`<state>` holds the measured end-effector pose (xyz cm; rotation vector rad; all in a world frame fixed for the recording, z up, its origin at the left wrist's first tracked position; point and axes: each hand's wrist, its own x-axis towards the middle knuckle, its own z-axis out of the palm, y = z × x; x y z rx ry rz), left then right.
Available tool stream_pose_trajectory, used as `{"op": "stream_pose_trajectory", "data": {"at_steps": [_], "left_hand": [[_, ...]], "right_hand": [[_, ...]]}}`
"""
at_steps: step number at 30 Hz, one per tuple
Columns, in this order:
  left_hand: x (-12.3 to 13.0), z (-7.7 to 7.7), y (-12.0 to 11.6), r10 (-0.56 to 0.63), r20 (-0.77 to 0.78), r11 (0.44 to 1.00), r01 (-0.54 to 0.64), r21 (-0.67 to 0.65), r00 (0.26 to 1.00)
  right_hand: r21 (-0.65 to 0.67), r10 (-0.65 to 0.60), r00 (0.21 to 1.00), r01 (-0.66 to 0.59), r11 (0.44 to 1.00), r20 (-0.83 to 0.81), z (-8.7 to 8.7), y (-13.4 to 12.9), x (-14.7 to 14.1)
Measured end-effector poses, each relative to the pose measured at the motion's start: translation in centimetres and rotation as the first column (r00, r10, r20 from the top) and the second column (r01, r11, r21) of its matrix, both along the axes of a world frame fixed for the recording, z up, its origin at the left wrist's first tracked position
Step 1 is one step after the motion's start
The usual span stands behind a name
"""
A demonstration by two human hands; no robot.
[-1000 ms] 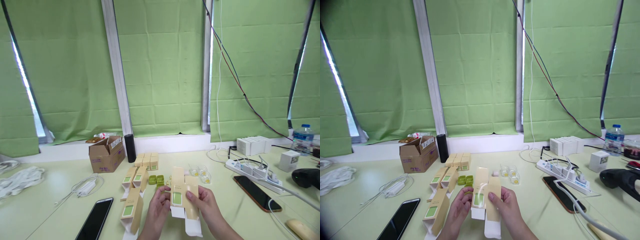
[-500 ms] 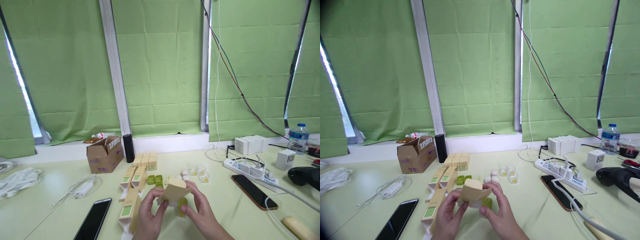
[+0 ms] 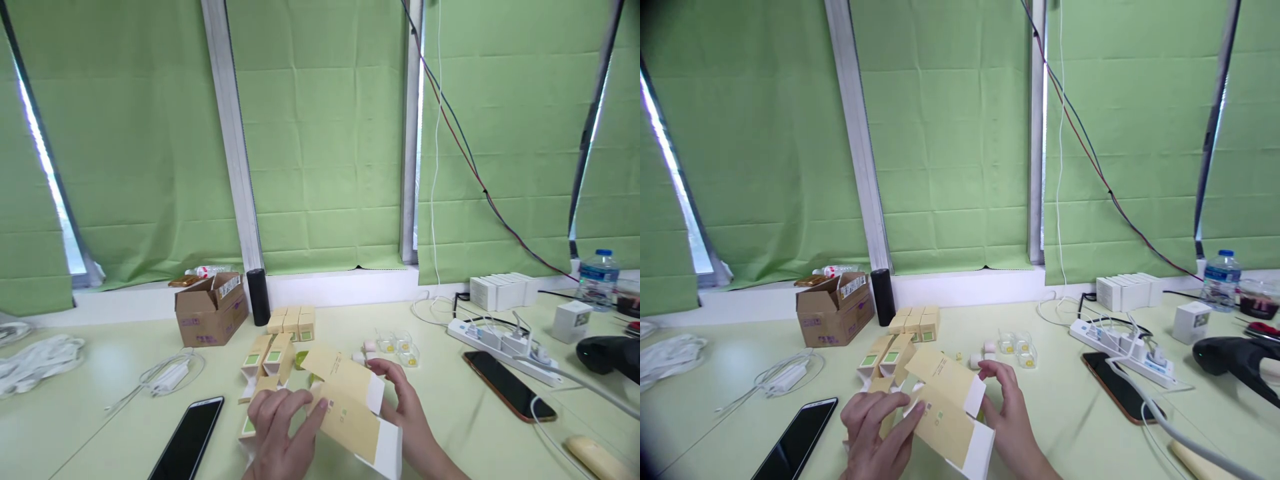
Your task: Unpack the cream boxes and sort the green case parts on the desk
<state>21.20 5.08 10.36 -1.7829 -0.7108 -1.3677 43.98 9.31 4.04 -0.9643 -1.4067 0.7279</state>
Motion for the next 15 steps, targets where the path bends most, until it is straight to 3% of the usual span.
{"op": "stream_pose_trajectory", "data": {"at_steps": [6, 9, 10, 12, 14, 15], "left_hand": [[-1.0, 1.3, 0.7, -0.112, 0.111, 0.978, 0.129, -0.163, 0.988], [-3.2, 2.8, 0.9, -0.01, 0.355, 0.922, 0.146, -0.358, 0.935], [-4.5, 3.4, 0.8, 0.111, 0.458, 0.879, 0.128, -0.46, 0.882], [-7.6, 4.6, 0.7, 0.338, 0.546, 0.704, 0.179, -0.687, 0.766], [-11.3, 5.6, 0.6, 0.376, 0.597, 0.586, 0.316, -0.746, 0.709], [-13.2, 5.8, 0.4, 0.384, 0.622, 0.579, 0.346, -0.738, 0.683]], "right_hand": [[0.053, -0.029, 0.998, 0.026, 0.998, 0.053, -0.7, 0.9, 0.4], [0.04, -0.019, 0.997, 0.016, 0.999, 0.077, -0.8, 1.1, 0.5], [0.034, -0.016, 0.997, 0.014, 0.999, 0.082, -0.8, 1.1, 0.5], [0.025, -0.01, 0.996, 0.008, 1.0, 0.087, -0.8, 1.0, 0.4], [0.022, -0.006, 0.996, 0.004, 1.0, 0.087, -0.9, 1.0, 0.3], [0.021, -0.005, 0.996, 0.003, 1.0, 0.086, -0.9, 0.9, 0.2]]}}
